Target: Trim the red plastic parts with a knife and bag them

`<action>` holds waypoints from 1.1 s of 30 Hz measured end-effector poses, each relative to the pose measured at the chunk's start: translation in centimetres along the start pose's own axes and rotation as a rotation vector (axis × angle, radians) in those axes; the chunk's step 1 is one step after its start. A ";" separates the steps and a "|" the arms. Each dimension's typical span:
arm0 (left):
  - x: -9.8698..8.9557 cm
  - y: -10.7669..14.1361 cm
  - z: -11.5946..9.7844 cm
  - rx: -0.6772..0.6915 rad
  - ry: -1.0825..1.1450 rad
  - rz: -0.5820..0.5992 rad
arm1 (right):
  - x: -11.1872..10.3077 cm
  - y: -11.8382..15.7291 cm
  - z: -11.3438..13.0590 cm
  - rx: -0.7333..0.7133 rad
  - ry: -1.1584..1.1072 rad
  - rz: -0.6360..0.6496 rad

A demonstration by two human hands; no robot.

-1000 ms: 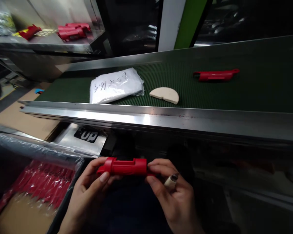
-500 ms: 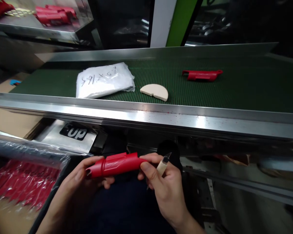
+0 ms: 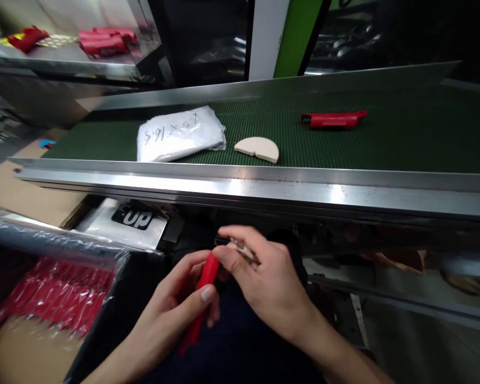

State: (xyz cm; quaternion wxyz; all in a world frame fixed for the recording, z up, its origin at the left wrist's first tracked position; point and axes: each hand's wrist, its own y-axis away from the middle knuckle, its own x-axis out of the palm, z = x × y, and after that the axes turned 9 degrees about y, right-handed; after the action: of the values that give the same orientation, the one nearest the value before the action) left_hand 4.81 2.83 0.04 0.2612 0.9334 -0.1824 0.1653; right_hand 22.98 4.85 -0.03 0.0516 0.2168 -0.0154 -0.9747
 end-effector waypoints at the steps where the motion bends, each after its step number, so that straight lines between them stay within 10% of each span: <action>1: 0.3 0.0 0.1 0.013 0.062 -0.026 | -0.4 -0.2 0.1 -0.041 0.063 -0.047; 11: 1.8 1.3 0.0 0.120 0.328 -0.109 | -1.4 1.3 1.1 -0.623 0.477 -0.112; 33: 1.8 1.7 0.1 0.033 0.416 -0.082 | -1.0 1.9 2.0 -0.741 0.570 -0.154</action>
State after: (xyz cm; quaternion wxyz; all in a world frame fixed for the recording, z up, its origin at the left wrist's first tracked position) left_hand 5.70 0.99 1.45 0.2844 0.8899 -0.0837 0.3468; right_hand 23.18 3.08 2.26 0.0551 0.4431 0.3645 -0.8172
